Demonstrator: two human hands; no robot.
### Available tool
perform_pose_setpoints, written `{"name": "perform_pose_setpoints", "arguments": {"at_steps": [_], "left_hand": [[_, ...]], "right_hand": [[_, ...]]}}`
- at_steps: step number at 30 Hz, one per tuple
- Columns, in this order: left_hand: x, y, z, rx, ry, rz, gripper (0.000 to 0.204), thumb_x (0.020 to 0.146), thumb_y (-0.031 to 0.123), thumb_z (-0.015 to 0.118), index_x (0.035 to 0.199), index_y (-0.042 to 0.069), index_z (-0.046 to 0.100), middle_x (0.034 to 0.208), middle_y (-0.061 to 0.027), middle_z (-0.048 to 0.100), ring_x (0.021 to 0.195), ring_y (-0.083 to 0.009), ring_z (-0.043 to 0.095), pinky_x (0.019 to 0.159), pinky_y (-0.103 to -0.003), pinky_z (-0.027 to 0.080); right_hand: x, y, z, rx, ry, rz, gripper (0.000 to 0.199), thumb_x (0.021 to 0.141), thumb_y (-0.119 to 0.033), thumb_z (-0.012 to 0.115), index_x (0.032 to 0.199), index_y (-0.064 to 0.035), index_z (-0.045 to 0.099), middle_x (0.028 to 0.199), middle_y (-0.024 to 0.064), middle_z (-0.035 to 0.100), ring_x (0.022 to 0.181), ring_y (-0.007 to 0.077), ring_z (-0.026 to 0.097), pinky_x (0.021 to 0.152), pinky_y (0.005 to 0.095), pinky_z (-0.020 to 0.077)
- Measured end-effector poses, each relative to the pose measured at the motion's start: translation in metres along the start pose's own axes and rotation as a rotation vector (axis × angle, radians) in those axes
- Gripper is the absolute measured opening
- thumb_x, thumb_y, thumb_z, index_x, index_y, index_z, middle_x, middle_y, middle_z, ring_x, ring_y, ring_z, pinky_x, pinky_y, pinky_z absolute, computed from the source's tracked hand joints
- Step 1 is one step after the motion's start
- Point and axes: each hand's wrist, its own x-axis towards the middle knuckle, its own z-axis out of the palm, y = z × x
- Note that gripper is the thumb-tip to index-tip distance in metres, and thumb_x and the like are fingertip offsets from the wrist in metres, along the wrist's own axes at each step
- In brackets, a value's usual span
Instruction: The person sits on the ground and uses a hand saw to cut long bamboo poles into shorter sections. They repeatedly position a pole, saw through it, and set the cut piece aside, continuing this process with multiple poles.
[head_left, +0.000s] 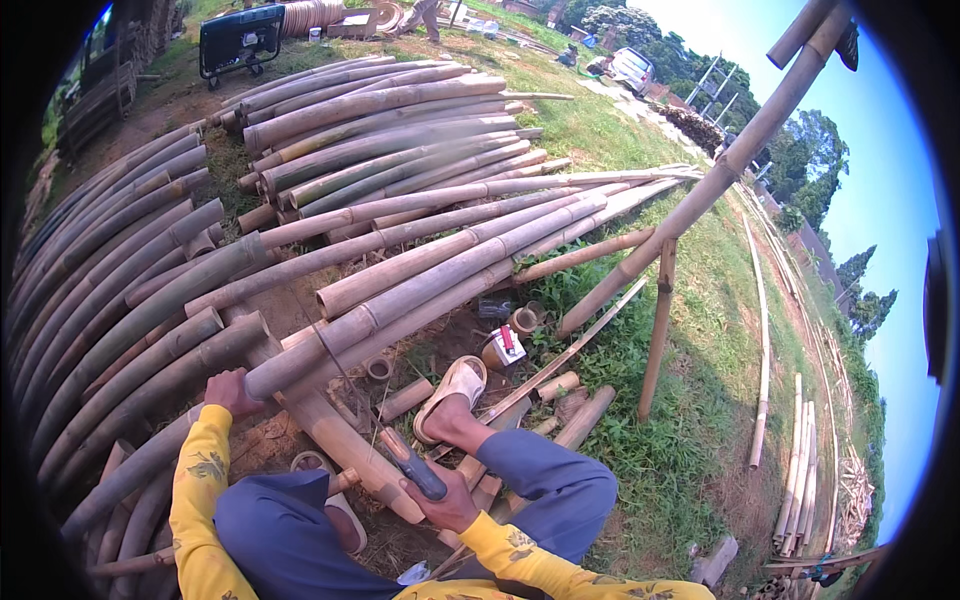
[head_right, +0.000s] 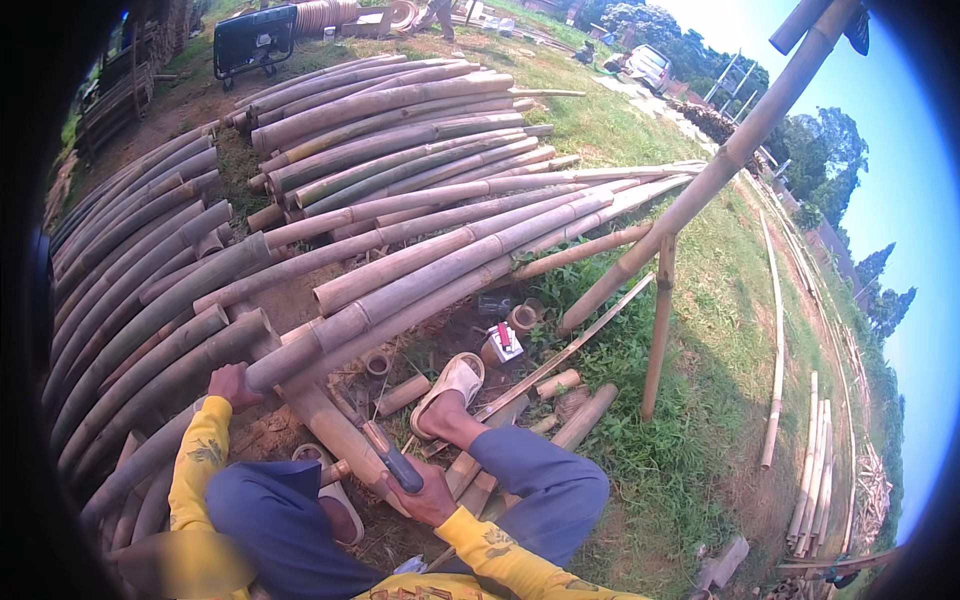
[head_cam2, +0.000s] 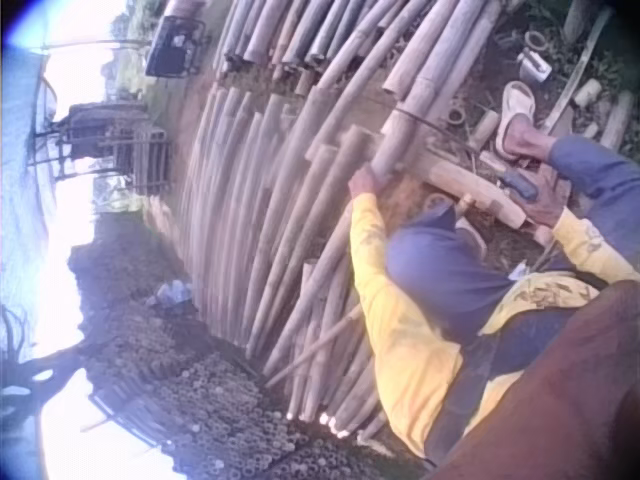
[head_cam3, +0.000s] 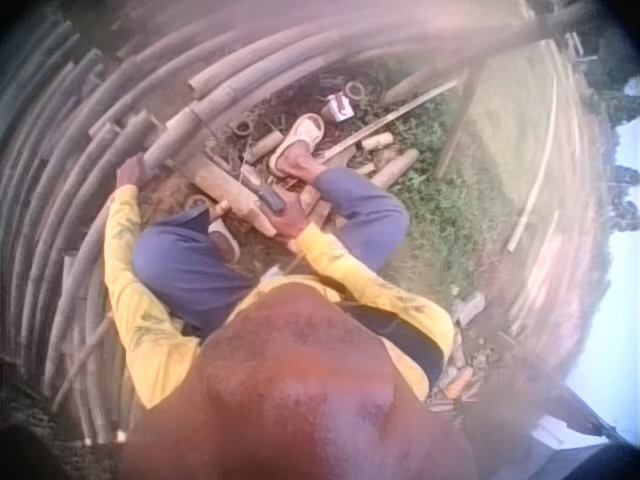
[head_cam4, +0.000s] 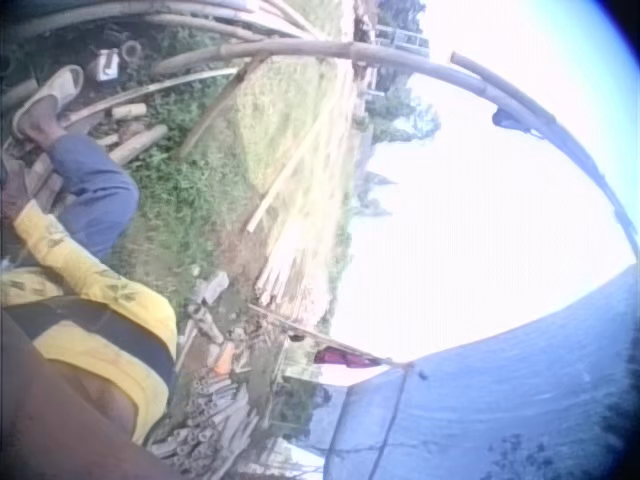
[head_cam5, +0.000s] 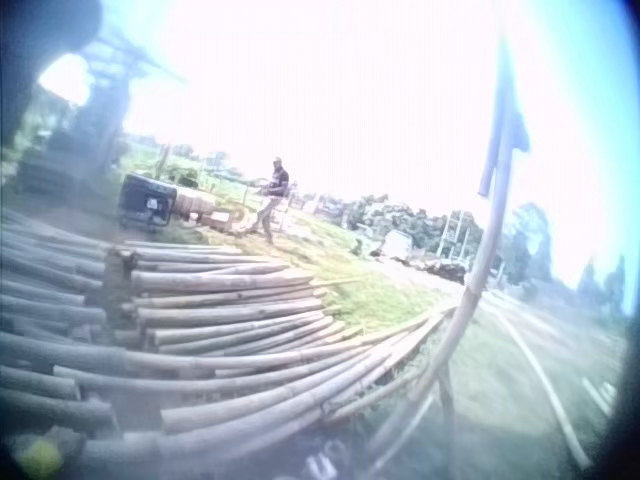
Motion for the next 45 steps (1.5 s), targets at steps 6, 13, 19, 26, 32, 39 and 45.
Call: {"name": "perform_pose_setpoints", "arguments": {"at_steps": [6,13,19,26,32,39,45], "left_hand": [[0.004,0.002,0.005,-0.024,0.012,0.004,0.071,0.061,0.053,0.085,0.11,0.003,0.07,0.103,-0.0215,0.074,0.098,-0.0383,0.072,0.093,-0.047,0.057],[0.001,-0.003,0.002,0.003,0.025,0.031,0.07,0.061,0.052,0.085,0.109,0.003,0.07,0.101,-0.0213,0.074,0.098,-0.0385,0.072,0.092,-0.048,0.058],[0.009,-0.003,0.014,-0.01,0.054,0.008,0.07,0.06,0.051,0.085,0.108,0.003,0.07,0.103,-0.0219,0.074,0.098,-0.0384,0.072,0.091,-0.048,0.058],[-0.006,-0.004,0.0,0.016,-0.003,0.013,0.07,0.06,0.051,0.087,0.109,0.004,0.07,0.103,-0.0212,0.075,0.098,-0.038,0.073,0.091,-0.048,0.058],[0.002,0.006,0.005,-0.004,0.046,-0.018,0.07,0.06,0.051,0.086,0.109,0.004,0.069,0.1,-0.0216,0.075,0.096,-0.0385,0.073,0.09,-0.047,0.058],[-0.004,-0.003,0.002,0.004,0.017,0.016,0.069,0.06,0.05,0.086,0.109,0.004,0.068,0.099,-0.0219,0.074,0.095,-0.0388,0.073,0.089,-0.048,0.058],[0.001,-0.003,0.016,-0.022,0.081,-0.02,0.07,0.059,0.051,0.087,0.107,0.004,0.068,0.098,-0.022,0.074,0.094,-0.0396,0.072,0.088,-0.049,0.058]], "right_hand": [[-0.058,0.002,-0.038,-0.041,-0.038,0.133,0.022,0.089,-0.011,0.078,0.107,-0.0018,0.069,0.078,0.0116,0.066,0.064,0.0182,0.062,0.065,0.0341,0.0511],[-0.015,0.007,-0.012,-0.017,-0.034,0.112,0.014,0.091,-0.013,0.075,0.096,-0.0013,0.067,0.078,0.0151,0.067,0.062,0.0214,0.06,0.063,0.0369,0.05],[-0.065,-0.016,-0.042,-0.077,0.026,0.022,0.02,0.089,-0.01,0.076,0.107,-0.0022,0.071,0.082,0.0152,0.07,0.063,0.0191,0.063,0.063,0.0346,0.0505],[-0.03,0.006,-0.015,0.019,-0.028,0.05,0.021,0.089,-0.012,0.077,0.106,-0.0012,0.07,0.078,0.0118,0.068,0.065,0.0136,0.061,0.063,0.0326,0.0496],[-0.061,-0.008,-0.045,-0.083,0.011,0.046,0.017,0.088,-0.007,0.075,0.103,-0.0024,0.069,0.079,0.0152,0.068,0.064,0.025,0.067,0.063,0.0354,0.0515],[-0.025,0.01,-0.018,0.003,-0.037,0.063,0.016,0.09,-0.01,0.076,0.101,-0.0011,0.069,0.076,0.0123,0.066,0.066,0.0144,0.06,0.064,0.0326,0.0491],[-0.067,-0.025,-0.058,-0.08,0.006,0.052,0.024,0.087,-0.007,0.075,0.111,-0.0016,0.072,0.079,0.0136,0.068,0.064,0.0242,0.066,0.064,0.0344,0.0514]]}}
